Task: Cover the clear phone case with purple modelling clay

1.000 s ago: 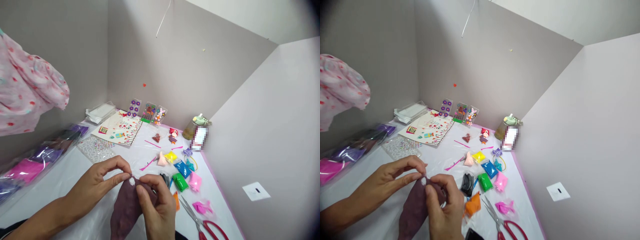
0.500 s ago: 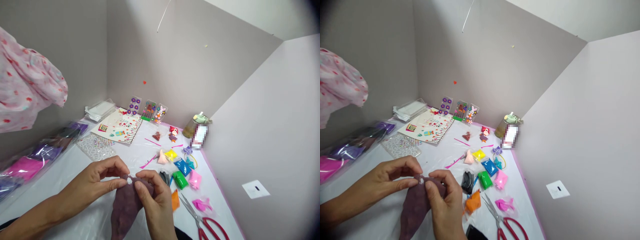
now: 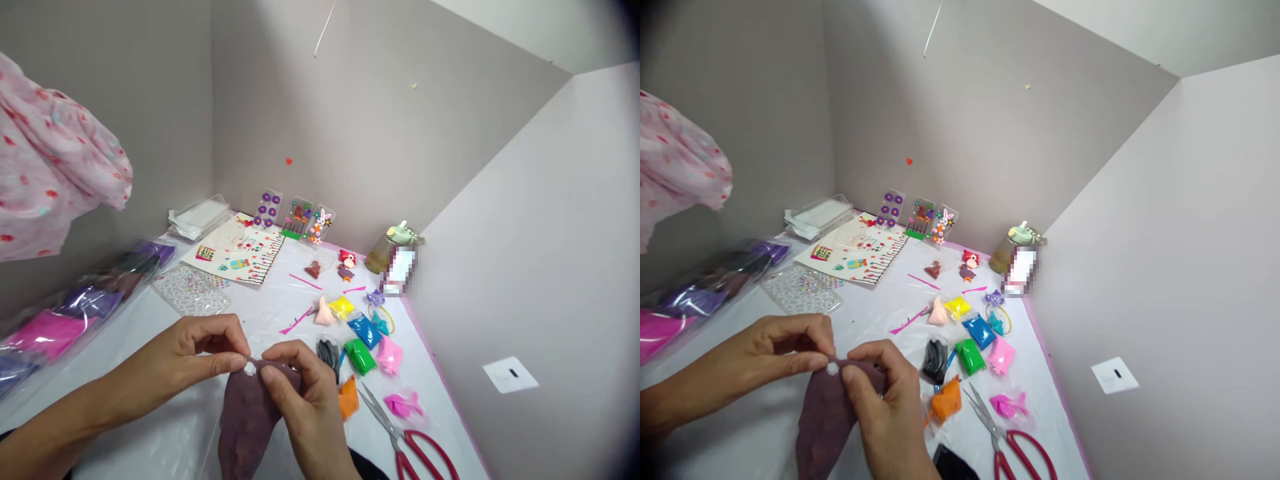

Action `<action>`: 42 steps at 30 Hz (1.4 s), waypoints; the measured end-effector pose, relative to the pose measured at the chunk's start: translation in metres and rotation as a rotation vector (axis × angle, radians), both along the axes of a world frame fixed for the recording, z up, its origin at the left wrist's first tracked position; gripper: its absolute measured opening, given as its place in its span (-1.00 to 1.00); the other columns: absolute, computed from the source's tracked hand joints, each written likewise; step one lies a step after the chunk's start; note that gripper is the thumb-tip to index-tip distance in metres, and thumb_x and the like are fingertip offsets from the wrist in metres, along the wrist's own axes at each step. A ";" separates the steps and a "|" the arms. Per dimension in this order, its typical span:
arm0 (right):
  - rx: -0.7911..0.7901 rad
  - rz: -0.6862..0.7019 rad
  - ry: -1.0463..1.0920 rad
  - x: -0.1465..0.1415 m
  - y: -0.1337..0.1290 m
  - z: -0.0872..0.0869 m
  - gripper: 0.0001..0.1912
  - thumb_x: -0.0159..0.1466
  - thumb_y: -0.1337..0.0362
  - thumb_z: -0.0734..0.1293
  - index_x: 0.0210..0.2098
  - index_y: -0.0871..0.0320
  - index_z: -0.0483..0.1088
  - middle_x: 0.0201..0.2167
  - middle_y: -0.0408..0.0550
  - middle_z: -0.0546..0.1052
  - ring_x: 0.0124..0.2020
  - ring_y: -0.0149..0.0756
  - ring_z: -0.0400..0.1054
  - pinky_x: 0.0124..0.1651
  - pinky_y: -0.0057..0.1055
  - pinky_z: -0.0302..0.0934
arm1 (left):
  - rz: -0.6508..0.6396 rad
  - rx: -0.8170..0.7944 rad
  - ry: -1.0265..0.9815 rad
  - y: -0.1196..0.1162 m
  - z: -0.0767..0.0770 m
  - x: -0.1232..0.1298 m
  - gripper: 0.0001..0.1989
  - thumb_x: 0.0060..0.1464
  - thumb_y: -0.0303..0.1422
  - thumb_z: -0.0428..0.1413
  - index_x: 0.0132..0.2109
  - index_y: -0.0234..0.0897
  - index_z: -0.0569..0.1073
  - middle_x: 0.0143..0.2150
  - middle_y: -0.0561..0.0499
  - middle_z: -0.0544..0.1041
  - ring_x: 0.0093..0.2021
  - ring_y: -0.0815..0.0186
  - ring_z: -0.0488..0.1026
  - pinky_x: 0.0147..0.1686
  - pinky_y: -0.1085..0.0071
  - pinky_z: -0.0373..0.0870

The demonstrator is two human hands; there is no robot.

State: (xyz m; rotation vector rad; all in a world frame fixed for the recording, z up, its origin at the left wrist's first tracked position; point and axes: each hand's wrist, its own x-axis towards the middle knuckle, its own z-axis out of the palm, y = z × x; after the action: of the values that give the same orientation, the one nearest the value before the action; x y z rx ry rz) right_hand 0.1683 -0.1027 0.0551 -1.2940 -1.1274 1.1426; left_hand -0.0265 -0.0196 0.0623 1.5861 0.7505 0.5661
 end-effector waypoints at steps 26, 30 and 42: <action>-0.066 0.269 0.014 -0.001 -0.005 0.005 -0.94 0.17 0.35 0.46 -0.33 0.16 0.60 -0.53 -0.20 0.48 -0.49 -0.44 0.26 -0.44 -0.56 0.14 | -0.463 -0.264 0.041 0.016 0.002 -0.009 -0.64 0.10 -0.06 0.27 -0.30 -0.24 0.38 -0.35 0.12 0.35 -0.32 0.32 0.20 -0.35 0.47 0.08; -0.035 0.349 0.044 -0.003 -0.006 0.007 -0.91 0.20 0.38 0.45 -0.29 0.13 0.62 -0.41 -0.18 0.59 -0.38 -0.40 0.40 -0.27 -0.55 0.26 | -0.528 -0.308 0.068 0.012 0.002 -0.005 -0.61 0.03 -0.05 0.30 -0.32 -0.21 0.32 -0.38 0.14 0.29 -0.36 0.33 0.14 -0.39 0.45 0.03; -0.049 0.100 0.039 -0.002 0.000 0.000 -0.88 0.18 0.25 0.45 -0.33 0.17 0.54 -0.52 -0.21 0.45 -0.49 -0.44 0.21 -0.41 -0.52 0.12 | -0.306 -0.224 -0.138 0.015 -0.018 -0.005 -0.56 0.14 0.06 0.23 -0.14 -0.22 0.42 -0.27 0.09 0.36 -0.26 0.31 0.27 -0.25 0.46 0.23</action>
State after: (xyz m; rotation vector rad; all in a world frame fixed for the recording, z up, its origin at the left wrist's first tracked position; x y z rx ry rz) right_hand 0.1659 -0.1024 0.0555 -1.2597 -1.1521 1.2708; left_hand -0.0311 -0.0046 0.0447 1.4037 0.4393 0.3503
